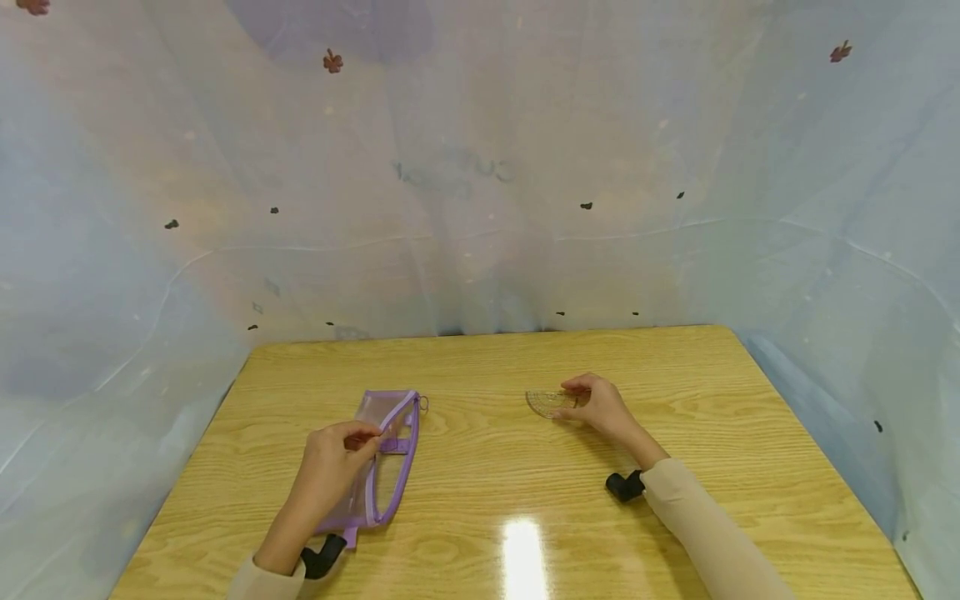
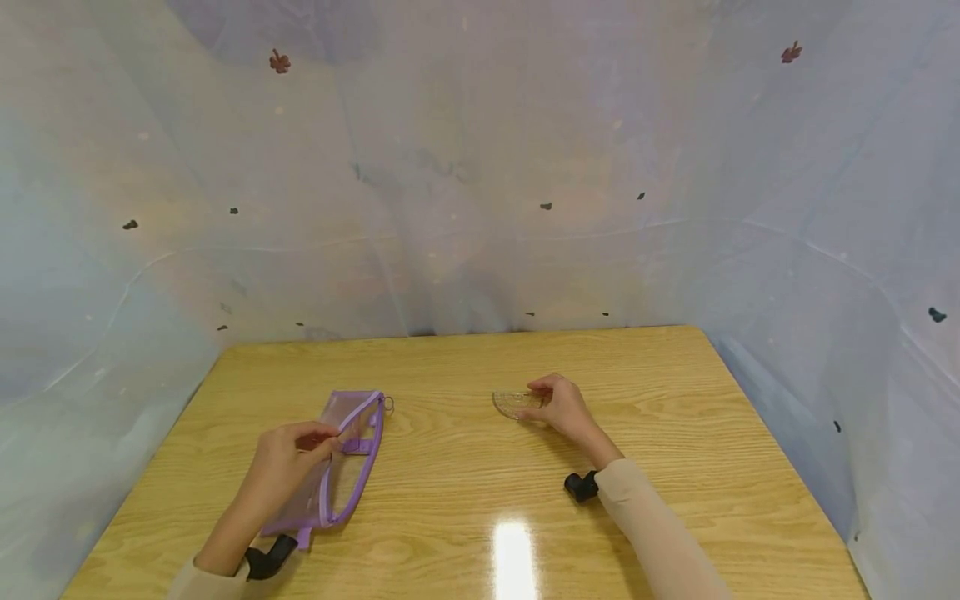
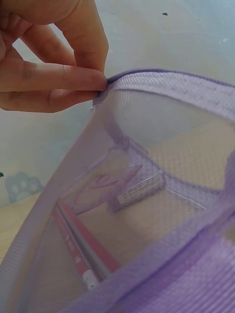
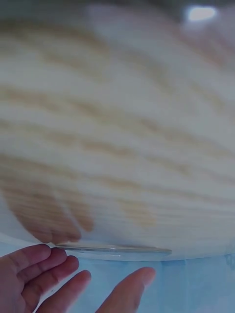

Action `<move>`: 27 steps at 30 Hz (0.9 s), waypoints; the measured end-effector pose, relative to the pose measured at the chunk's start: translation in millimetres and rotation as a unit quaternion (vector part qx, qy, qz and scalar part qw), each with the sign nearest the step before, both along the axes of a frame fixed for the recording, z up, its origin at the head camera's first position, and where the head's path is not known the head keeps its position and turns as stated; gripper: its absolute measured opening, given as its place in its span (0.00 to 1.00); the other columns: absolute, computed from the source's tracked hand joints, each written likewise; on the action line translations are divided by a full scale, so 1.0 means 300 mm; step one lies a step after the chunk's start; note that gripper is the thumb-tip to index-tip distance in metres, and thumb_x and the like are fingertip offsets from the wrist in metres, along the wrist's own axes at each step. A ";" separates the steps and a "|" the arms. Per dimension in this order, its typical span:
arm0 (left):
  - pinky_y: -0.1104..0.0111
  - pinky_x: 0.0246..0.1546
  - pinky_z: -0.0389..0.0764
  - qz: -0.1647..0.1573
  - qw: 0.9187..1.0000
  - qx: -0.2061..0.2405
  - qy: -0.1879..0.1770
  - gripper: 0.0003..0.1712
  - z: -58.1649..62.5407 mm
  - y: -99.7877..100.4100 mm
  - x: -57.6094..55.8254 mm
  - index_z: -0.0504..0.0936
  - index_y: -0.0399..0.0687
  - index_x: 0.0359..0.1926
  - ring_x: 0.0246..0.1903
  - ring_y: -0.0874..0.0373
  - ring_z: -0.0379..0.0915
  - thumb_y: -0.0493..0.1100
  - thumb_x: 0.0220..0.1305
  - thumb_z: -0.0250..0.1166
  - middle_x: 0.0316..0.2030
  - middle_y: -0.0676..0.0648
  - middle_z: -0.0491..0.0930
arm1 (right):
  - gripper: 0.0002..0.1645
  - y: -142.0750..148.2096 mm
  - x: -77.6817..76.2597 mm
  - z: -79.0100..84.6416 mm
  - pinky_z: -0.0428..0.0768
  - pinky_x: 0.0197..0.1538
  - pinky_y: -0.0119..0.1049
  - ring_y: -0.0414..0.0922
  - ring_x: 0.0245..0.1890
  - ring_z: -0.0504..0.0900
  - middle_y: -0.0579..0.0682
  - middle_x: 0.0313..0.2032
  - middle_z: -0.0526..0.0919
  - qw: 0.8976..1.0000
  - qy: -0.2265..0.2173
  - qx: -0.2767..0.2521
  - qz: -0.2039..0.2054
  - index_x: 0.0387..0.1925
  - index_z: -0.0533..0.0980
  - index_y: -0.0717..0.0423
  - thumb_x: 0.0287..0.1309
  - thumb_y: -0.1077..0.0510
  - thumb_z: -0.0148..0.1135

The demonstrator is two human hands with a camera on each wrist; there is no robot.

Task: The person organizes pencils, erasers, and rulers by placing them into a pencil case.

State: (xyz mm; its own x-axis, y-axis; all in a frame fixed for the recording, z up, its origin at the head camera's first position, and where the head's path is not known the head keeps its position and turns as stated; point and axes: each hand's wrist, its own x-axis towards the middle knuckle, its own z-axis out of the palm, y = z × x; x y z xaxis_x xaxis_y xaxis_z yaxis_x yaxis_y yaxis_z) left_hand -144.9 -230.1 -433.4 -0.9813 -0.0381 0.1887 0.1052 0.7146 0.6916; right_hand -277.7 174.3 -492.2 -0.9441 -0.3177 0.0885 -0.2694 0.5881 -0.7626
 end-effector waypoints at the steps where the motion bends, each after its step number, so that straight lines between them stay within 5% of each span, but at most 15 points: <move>1: 0.73 0.28 0.80 0.000 1.000 0.001 0.001 0.05 0.000 0.000 0.000 0.88 0.37 0.38 0.31 0.56 0.82 0.33 0.62 0.70 0.31 0.46 0.86 | 0.31 0.001 -0.001 0.000 0.78 0.56 0.52 0.59 0.52 0.79 0.60 0.49 0.80 1.000 -0.002 0.002 0.001 0.54 0.79 0.69 0.49 0.59 0.79; 8: 0.73 0.28 0.81 0.003 1.000 0.004 -0.004 0.05 0.002 0.000 0.003 0.88 0.37 0.39 0.31 0.56 0.82 0.34 0.62 0.69 0.32 0.46 0.86 | 0.34 0.006 -0.009 -0.001 0.77 0.55 0.53 0.58 0.51 0.78 0.61 0.49 0.79 1.000 -0.009 0.009 0.017 0.55 0.78 0.70 0.48 0.57 0.80; 17: 0.73 0.29 0.81 0.002 1.000 0.006 -0.005 0.05 0.000 -0.001 0.004 0.88 0.37 0.39 0.32 0.56 0.82 0.34 0.63 0.69 0.32 0.47 0.86 | 0.34 0.002 -0.026 -0.014 0.75 0.41 0.43 0.49 0.36 0.73 0.58 0.44 0.77 0.998 0.016 0.054 0.037 0.52 0.80 0.70 0.46 0.54 0.81; 27: 0.73 0.29 0.81 -0.003 1.000 -0.001 0.002 0.05 -0.014 0.000 -0.001 0.88 0.37 0.39 0.31 0.57 0.81 0.33 0.62 0.69 0.31 0.47 0.85 | 0.29 0.001 -0.030 -0.016 0.74 0.41 0.44 0.48 0.36 0.71 0.56 0.43 0.75 0.997 0.011 0.063 0.043 0.49 0.82 0.67 0.48 0.55 0.80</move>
State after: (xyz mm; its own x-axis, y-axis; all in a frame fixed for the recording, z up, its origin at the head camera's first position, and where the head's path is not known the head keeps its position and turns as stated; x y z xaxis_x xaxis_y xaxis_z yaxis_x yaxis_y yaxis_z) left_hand -145.4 -230.0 -437.6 -0.9809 -0.0323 0.1919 0.1115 0.7151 0.6900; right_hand -286.7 174.8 -497.0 -0.9113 -0.4070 0.0626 -0.3382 0.6530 -0.6777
